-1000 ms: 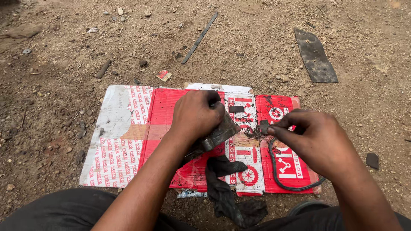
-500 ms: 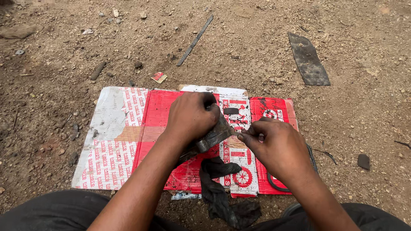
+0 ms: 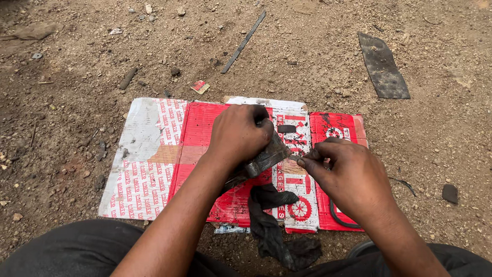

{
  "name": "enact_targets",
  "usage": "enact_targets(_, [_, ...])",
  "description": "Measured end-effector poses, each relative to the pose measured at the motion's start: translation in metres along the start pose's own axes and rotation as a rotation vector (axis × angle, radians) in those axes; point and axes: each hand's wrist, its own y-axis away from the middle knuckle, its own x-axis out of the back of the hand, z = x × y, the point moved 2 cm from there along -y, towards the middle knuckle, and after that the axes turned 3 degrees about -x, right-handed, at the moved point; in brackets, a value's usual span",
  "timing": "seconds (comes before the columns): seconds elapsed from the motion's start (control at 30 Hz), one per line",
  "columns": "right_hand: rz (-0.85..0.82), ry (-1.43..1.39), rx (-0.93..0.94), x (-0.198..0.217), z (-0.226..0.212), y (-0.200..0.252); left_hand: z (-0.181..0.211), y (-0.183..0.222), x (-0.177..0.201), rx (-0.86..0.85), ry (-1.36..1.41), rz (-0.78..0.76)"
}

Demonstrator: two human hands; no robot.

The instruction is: The person works on a metal mechanical component on a cardboard sheet, removing small parts, scraping debris, and reassembling bits by hand.

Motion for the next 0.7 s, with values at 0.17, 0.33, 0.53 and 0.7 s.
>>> enact_targets(0.17, [-0.006, -0.077, -0.007, 0.0009, 0.0034, -0.0053, 0.0013, 0.0009, -0.0011, 0.011, -0.001, -0.031])
enact_targets(0.33, [-0.04, -0.073, -0.02, -0.0016, 0.0057, -0.0049, 0.0026, 0.0011, -0.0012, -0.004, 0.003, -0.026])
enact_targets(0.53, [-0.057, -0.068, -0.023, -0.0027, 0.0039, -0.004, 0.0031, 0.0027, -0.0012, -0.036, -0.007, -0.019])
enact_targets(0.7, [-0.117, -0.084, -0.109, -0.0062, 0.0066, -0.0033, 0.0065, 0.0063, -0.0032, -0.071, -0.027, 0.008])
